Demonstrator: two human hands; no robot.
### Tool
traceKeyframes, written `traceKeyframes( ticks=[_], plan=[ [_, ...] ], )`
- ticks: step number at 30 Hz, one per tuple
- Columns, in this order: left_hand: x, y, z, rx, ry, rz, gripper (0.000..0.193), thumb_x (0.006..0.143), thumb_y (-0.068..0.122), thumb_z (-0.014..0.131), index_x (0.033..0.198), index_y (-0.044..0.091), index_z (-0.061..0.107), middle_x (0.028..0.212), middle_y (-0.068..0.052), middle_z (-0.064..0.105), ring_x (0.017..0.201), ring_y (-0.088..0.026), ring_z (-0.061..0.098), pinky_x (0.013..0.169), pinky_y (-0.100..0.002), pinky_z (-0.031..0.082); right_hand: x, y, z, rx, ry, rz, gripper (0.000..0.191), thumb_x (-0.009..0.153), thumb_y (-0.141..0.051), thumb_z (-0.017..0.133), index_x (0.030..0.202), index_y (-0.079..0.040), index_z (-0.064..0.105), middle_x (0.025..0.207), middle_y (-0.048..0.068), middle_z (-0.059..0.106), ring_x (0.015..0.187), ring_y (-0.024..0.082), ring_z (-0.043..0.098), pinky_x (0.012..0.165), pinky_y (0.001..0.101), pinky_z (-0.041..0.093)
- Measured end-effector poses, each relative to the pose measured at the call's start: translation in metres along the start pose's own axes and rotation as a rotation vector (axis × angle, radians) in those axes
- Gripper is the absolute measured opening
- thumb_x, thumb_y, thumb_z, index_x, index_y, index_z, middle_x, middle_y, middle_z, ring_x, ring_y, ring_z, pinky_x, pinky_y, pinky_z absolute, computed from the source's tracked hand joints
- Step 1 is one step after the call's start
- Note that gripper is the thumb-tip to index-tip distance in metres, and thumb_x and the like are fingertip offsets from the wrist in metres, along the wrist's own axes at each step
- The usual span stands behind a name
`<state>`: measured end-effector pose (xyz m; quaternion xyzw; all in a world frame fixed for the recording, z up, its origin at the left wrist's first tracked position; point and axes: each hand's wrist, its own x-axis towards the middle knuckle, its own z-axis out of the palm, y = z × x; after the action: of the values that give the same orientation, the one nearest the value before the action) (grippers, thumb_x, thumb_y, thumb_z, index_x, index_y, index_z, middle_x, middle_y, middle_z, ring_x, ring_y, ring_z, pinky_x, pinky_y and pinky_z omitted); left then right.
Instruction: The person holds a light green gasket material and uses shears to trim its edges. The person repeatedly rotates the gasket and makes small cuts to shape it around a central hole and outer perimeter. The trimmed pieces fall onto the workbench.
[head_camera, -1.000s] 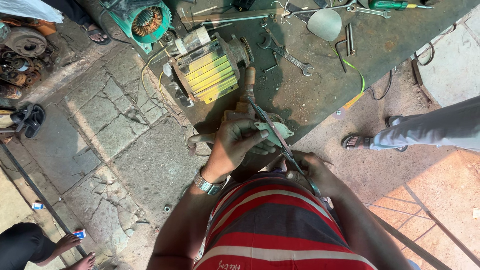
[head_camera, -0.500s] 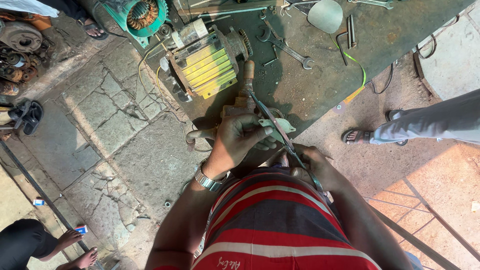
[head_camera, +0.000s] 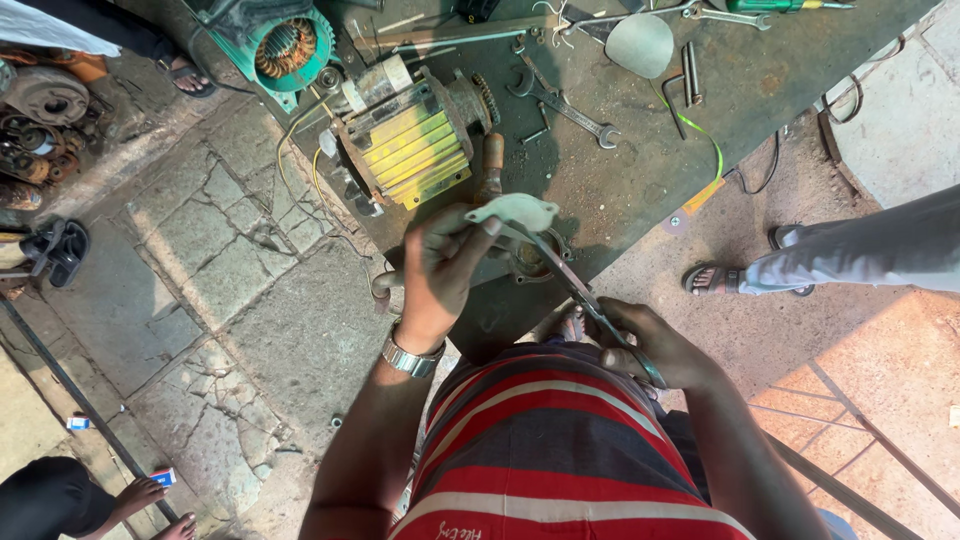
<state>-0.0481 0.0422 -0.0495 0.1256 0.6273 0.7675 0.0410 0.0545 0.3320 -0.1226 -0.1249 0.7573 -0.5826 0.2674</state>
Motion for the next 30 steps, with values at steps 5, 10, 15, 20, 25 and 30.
traceKeyframes(
  ticks=[5,10,15,20,25,30],
  plan=[
    [0.003,-0.011,-0.017,-0.159,0.212,0.007,0.014,0.106,0.004,0.063,0.114,-0.005,0.071,0.1,-0.01,0.075,0.081,-0.011,0.067,0.067,-0.024,0.054,-0.02,0.015,-0.011,0.007,0.094,0.056,0.062,0.077,-0.062,0.074,0.094,-0.003,0.066,0.078,0.005,0.063,0.074,0.019,0.062,0.066,0.0382,0.053],
    [0.005,-0.029,-0.009,-0.347,0.114,-0.015,0.007,0.104,0.001,0.064,0.106,-0.002,0.07,0.097,-0.009,0.075,0.082,-0.011,0.07,0.071,-0.025,0.056,-0.018,0.011,-0.009,0.039,0.279,-0.057,0.047,0.085,-0.047,0.079,0.094,-0.004,0.064,0.083,0.003,0.06,0.079,0.016,0.059,0.071,0.0345,0.051],
    [0.004,-0.037,0.028,-0.312,-0.03,-0.125,0.008,0.099,0.004,0.07,0.104,-0.002,0.07,0.093,-0.006,0.073,0.08,-0.012,0.071,0.068,-0.026,0.057,0.008,-0.027,0.001,0.213,0.484,-0.216,0.04,0.087,-0.035,0.081,0.107,-0.005,0.063,0.103,0.004,0.069,0.095,0.013,0.064,0.084,0.0286,0.05],
    [-0.001,-0.043,0.051,-0.272,-0.182,-0.24,0.01,0.1,0.01,0.071,0.098,0.001,0.071,0.088,-0.006,0.073,0.076,-0.009,0.069,0.067,-0.024,0.055,0.021,-0.052,0.004,0.424,0.583,-0.257,0.04,0.085,-0.028,0.086,0.109,-0.004,0.063,0.098,0.003,0.067,0.087,0.009,0.062,0.075,0.0241,0.05],
    [-0.002,-0.045,0.058,-0.271,-0.254,-0.252,0.009,0.1,0.008,0.074,0.099,0.002,0.068,0.086,-0.009,0.074,0.073,-0.009,0.069,0.063,-0.023,0.053,0.021,-0.05,0.0,0.572,0.628,-0.298,0.035,0.086,-0.017,0.084,0.11,-0.004,0.062,0.097,0.003,0.069,0.087,0.009,0.064,0.077,0.0235,0.051],
    [0.007,-0.037,0.057,-0.301,-0.335,-0.346,0.026,0.09,0.0,0.078,0.11,0.003,0.063,0.103,-0.01,0.076,0.093,-0.012,0.074,0.076,-0.026,0.061,0.02,-0.047,-0.004,0.6,0.741,-0.222,0.028,0.086,-0.008,0.081,0.106,-0.004,0.062,0.097,0.004,0.072,0.087,0.011,0.068,0.078,0.0256,0.055]
  ],
)
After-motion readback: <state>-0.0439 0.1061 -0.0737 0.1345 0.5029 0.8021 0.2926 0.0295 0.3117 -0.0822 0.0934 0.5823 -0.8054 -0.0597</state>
